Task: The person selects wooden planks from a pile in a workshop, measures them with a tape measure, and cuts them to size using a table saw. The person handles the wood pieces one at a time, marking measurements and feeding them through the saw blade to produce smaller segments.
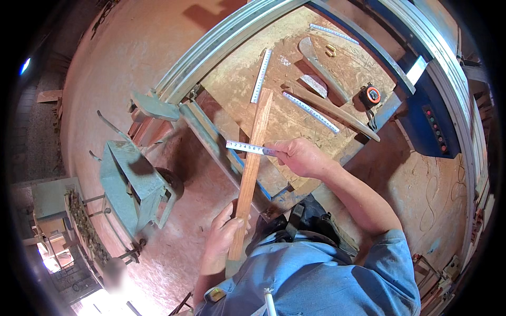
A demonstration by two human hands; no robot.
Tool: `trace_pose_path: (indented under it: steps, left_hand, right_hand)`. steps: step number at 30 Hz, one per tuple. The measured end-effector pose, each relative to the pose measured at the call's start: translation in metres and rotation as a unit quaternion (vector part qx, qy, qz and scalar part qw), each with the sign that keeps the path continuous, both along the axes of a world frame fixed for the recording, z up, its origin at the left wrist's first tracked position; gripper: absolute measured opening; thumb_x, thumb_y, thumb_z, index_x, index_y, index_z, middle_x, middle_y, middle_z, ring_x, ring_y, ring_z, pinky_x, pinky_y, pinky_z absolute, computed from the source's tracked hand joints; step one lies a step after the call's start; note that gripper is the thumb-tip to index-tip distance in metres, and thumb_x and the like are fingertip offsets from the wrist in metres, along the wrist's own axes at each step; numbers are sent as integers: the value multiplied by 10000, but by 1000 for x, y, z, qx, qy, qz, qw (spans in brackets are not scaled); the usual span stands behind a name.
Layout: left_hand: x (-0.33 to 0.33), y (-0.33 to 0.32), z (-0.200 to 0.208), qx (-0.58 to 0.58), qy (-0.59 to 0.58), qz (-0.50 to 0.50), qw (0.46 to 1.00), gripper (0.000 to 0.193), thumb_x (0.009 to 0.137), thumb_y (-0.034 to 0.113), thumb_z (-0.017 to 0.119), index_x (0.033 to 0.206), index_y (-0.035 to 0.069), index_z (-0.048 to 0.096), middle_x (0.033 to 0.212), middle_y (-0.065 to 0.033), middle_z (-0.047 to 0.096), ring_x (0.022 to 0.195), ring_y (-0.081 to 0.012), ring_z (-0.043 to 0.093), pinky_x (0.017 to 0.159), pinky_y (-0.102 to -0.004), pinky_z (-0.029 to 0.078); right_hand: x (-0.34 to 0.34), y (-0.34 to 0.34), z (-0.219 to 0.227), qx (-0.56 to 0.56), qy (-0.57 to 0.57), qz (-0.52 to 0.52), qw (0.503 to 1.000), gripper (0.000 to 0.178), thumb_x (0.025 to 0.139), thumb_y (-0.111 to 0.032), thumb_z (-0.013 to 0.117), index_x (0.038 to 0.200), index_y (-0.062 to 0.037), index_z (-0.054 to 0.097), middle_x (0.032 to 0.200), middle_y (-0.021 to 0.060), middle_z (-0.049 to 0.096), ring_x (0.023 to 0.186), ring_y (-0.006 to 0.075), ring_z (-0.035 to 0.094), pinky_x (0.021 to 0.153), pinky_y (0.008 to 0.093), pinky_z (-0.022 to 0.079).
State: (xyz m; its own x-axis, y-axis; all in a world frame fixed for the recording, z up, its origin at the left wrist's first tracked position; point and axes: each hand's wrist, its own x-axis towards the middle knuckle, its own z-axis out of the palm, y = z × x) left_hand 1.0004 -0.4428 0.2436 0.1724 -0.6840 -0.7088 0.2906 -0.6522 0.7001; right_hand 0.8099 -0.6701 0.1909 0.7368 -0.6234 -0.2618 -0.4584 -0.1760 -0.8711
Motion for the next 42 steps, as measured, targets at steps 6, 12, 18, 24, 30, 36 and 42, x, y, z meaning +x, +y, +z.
trace_pose_path:
  steps: [6, 12, 18, 24, 30, 36, 42]
  left_hand:
    - [-6, 2, 1, 4, -14, -1, 1000, 522, 896, 47, 516, 1417, 15, 507, 1018, -83, 642, 814, -128, 621, 728, -273, 519]
    - [-14, 7, 1, -21, -6, 0, 1000, 514, 890, 48, 526, 1399, -10, 488, 1002, -112, 658, 799, -172, 653, 695, -287, 549]
    - [-27, 14, 6, -17, -2, 35, 999, 482, 883, 56, 534, 1360, -18, 525, 1006, -124, 664, 807, -173, 652, 699, -290, 549]
    - [-21, 25, 9, -16, 35, 57, 998, 494, 905, 16, 501, 1399, 21, 512, 1001, -93, 657, 806, -149, 637, 689, -270, 527]
    - [0, 31, -7, -34, 149, 97, 984, 537, 873, 96, 483, 1402, 10, 479, 972, -146, 651, 763, -209, 647, 652, -326, 545]
    - [3, 29, -37, -74, 341, 157, 924, 416, 891, 196, 449, 1267, 27, 503, 926, -161, 610, 708, -252, 594, 586, -378, 512]
    - [-11, 12, -39, -69, 374, 146, 913, 376, 919, 208, 452, 1246, 33, 507, 957, -156, 600, 740, -251, 582, 611, -383, 507]
  right_hand:
    - [-3, 1, 3, -25, 18, 14, 999, 323, 997, -144, 532, 1283, -194, 674, 719, 96, 608, 662, 222, 614, 675, 366, 526]
    - [-9, 5, 0, -1, 13, 19, 1000, 318, 1000, -160, 545, 1290, -196, 671, 726, 94, 616, 679, 215, 631, 675, 362, 528]
    - [-15, 5, -22, 32, -77, -99, 992, 207, 1009, -145, 529, 1101, -46, 686, 740, 64, 653, 662, 138, 618, 639, 302, 523]
    - [-29, -20, -43, 56, 94, -239, 965, 199, 964, -188, 560, 979, -13, 654, 921, 190, 694, 884, 366, 675, 780, 467, 523]
    - [-29, 3, -56, -204, 63, -263, 941, 380, 922, -226, 654, 1229, -13, 588, 1121, 266, 596, 1033, 456, 587, 878, 519, 489]
    - [-67, 72, -36, -56, 100, -231, 966, 347, 901, -192, 708, 1177, 2, 628, 912, 208, 618, 763, 334, 628, 707, 424, 512]
    - [-82, 130, -41, 4, 11, -193, 981, 259, 930, -167, 645, 1108, 22, 644, 997, 203, 667, 898, 321, 677, 798, 375, 538]
